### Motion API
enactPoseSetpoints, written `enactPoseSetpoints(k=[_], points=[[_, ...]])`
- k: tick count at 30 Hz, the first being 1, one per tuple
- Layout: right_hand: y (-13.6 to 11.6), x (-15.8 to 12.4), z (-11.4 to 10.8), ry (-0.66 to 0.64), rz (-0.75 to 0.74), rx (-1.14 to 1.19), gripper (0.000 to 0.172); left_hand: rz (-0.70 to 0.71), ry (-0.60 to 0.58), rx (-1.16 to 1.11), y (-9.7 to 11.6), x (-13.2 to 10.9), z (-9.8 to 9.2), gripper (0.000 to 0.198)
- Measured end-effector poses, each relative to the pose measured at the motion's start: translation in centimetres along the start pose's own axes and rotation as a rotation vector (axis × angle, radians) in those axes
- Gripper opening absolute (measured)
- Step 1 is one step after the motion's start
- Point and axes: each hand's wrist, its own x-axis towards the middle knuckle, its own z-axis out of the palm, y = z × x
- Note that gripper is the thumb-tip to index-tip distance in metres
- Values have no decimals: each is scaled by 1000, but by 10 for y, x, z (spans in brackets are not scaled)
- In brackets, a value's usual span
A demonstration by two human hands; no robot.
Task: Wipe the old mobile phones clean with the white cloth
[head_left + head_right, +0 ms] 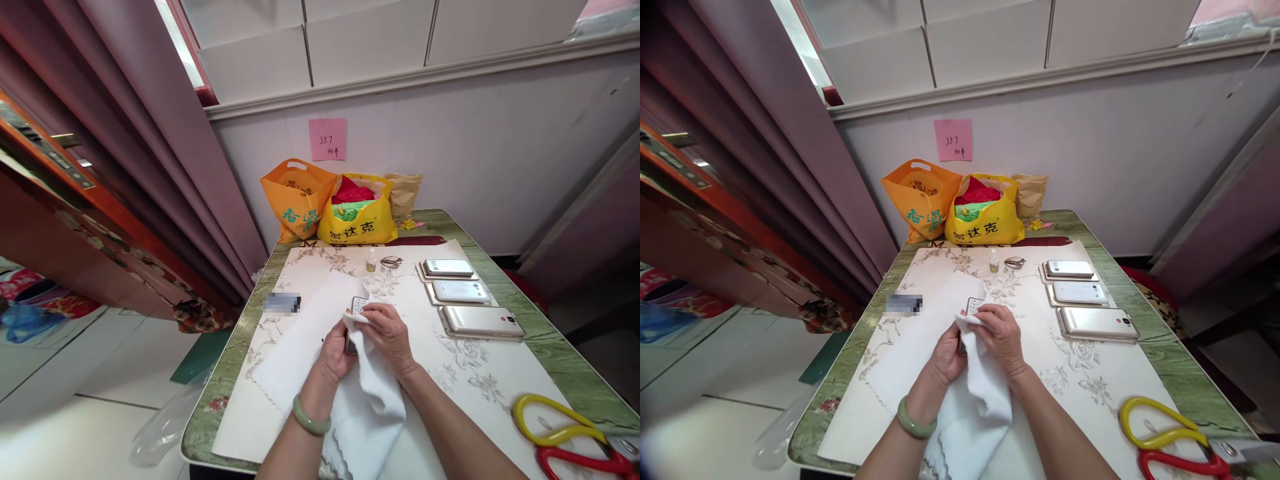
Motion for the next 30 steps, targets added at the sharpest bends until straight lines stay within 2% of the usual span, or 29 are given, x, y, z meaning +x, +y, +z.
enactPoseSetpoints(k=[5,7,9,11,16,18,22,25,27,29,30], points=[[-2,3,-4,234,144,-128,50,-55,30,96,-1,-2,6,29],[-3,3,-5,301,140,-154,43,-54,51,103,0,-5,7,25],[0,4,-7,320,120,-201,25,-42,71,108,2,-7,9,17],[2,5,-8,269,92,-240,13,-32,67,102,4,-7,12,12],[1,7,-7,70,48,-272,24,-18,101,71,8,-5,14,13],[-1,8,-6,50,32,-296,27,-28,111,56,10,-4,13,13],[-11,7,-3,35,-48,-290,21,-14,105,2,10,1,8,16],[-24,1,0,-48,-136,-203,20,-3,118,-12,8,2,7,19],[-34,-3,1,-165,-222,-107,18,56,124,-12,7,2,6,24],[-40,-6,0,-282,-296,-27,16,192,95,-16,5,3,6,30],[-42,-7,-1,-317,-312,-5,15,218,99,-17,5,3,6,30]])
